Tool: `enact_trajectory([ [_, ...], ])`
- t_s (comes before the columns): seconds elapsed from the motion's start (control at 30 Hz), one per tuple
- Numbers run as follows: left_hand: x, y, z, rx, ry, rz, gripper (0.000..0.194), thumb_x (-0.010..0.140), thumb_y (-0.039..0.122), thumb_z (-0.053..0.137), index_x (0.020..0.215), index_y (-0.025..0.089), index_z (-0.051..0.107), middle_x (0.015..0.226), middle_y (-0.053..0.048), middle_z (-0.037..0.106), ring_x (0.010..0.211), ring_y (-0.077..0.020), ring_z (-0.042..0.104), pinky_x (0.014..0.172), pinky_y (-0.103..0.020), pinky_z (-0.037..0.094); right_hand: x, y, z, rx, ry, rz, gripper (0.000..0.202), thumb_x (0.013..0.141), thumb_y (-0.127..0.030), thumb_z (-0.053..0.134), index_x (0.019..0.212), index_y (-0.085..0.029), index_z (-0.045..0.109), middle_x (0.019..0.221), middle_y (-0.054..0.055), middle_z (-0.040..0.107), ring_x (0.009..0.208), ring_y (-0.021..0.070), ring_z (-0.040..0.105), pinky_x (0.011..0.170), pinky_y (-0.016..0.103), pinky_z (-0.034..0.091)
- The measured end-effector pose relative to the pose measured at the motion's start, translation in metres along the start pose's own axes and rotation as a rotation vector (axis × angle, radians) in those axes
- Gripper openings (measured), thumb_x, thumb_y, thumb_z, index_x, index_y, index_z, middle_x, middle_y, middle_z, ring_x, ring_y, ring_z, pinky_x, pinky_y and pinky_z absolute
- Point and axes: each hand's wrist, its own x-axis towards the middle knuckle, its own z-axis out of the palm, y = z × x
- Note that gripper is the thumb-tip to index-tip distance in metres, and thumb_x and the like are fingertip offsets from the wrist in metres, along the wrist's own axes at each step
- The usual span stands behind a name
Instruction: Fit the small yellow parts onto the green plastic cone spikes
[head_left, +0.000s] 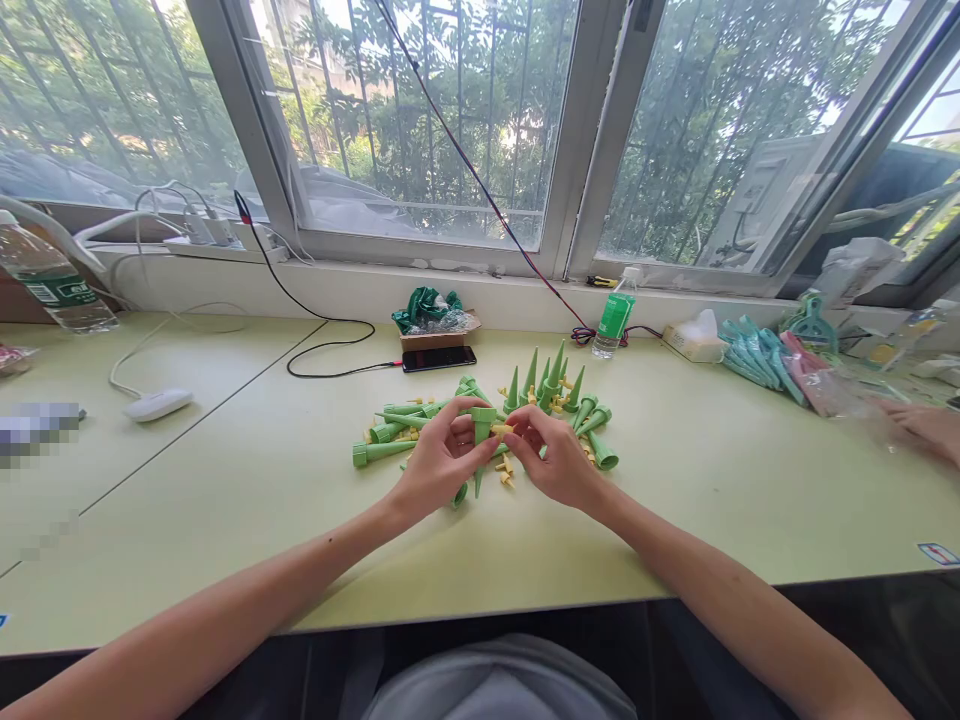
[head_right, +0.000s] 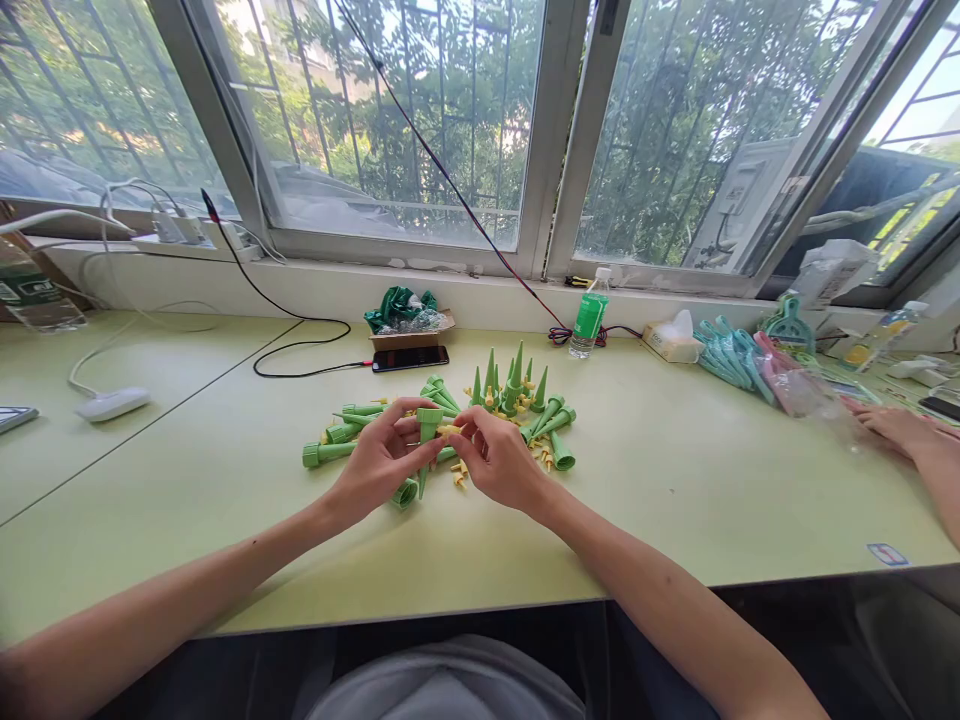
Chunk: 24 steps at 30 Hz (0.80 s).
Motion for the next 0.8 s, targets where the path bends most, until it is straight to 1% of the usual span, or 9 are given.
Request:
enact_trajectory([
  [0.17, 0.0002, 0.0004, 0.0003, -0.006, 0.012, -0.003, 0.042, 0.082, 0.034, 0.073, 0.114, 0.020, 0.050, 0.084, -0.002, 0.067, 0.075, -0.0130, 0.063, 0.064, -0.021, 0.051, 0.0001, -0.0003, 0.0005, -0.016, 0.004, -0.003, 0.015, 0.097, -0.034, 0.052, 0.094, -0.020, 0.054, 0.066, -0.003, 0.053, 0.055, 0.0112, 0.047, 0.054, 0.023, 0.038],
  [0.3, 0.0001, -0.0025, -0.0005, 0.008, 0.003, 0.013, 0.043, 0.082, 0.035, 0.073, 0.115, 0.020, 0.050, 0.084, -0.003, 0.066, 0.074, -0.0132, 0.063, 0.063, -0.021, 0.051, 0.0002, 0.0001, 0.0003, -0.013, -0.014, 0.000, 0.018, 0.098, -0.035, 0.048, 0.091, -0.020, 0.054, 0.067, -0.002, 0.054, 0.057, 0.0117, 0.048, 0.055, 0.023, 0.037],
  [0.4, -0.0003, -0.0039, -0.0011, 0.034, -0.005, 0.026, 0.042, 0.084, 0.035, 0.072, 0.116, 0.020, 0.050, 0.082, -0.002, 0.064, 0.073, -0.0127, 0.061, 0.063, -0.021, 0.051, 0.0006, 0.0010, -0.0004, -0.033, -0.027, -0.012, 0.020, 0.100, -0.033, 0.045, 0.087, -0.020, 0.054, 0.066, -0.002, 0.052, 0.057, 0.0114, 0.045, 0.056, 0.024, 0.036],
  [0.53, -0.0010, -0.0040, -0.0012, 0.056, -0.008, 0.028, 0.040, 0.084, 0.035, 0.071, 0.115, 0.020, 0.050, 0.077, 0.000, 0.061, 0.069, -0.0110, 0.059, 0.060, -0.020, 0.049, 0.0009, 0.0016, -0.0005, -0.056, -0.034, -0.025, 0.024, 0.100, -0.030, 0.042, 0.079, -0.020, 0.049, 0.064, -0.003, 0.049, 0.055, 0.0112, 0.042, 0.057, 0.024, 0.034],
  [0.63, -0.0009, -0.0023, -0.0003, 0.036, -0.006, 0.017, 0.041, 0.083, 0.036, 0.073, 0.114, 0.020, 0.050, 0.079, -0.001, 0.063, 0.069, -0.0119, 0.060, 0.059, -0.020, 0.049, 0.0010, 0.0011, -0.0001, -0.060, -0.034, -0.017, 0.028, 0.101, -0.032, 0.040, 0.076, -0.020, 0.047, 0.063, -0.003, 0.048, 0.055, 0.0113, 0.042, 0.057, 0.025, 0.034],
  [0.7, -0.0003, -0.0005, 0.0003, 0.016, 0.002, 0.003, 0.043, 0.082, 0.036, 0.074, 0.113, 0.020, 0.050, 0.081, -0.002, 0.065, 0.071, -0.0127, 0.062, 0.060, -0.021, 0.050, 0.0011, 0.0006, 0.0002, -0.050, -0.032, -0.009, 0.028, 0.101, -0.033, 0.041, 0.079, -0.020, 0.050, 0.064, -0.003, 0.049, 0.056, 0.0115, 0.043, 0.057, 0.025, 0.036],
  [0.8, 0.0009, 0.0010, 0.0005, -0.005, 0.016, -0.023, 0.044, 0.081, 0.036, 0.075, 0.113, 0.019, 0.050, 0.084, -0.003, 0.067, 0.076, -0.0144, 0.065, 0.064, -0.022, 0.052, 0.0008, 0.0003, 0.0007, -0.011, -0.024, 0.009, 0.020, 0.099, -0.036, 0.046, 0.092, -0.020, 0.054, 0.067, -0.002, 0.054, 0.056, 0.0117, 0.047, 0.055, 0.024, 0.037],
])
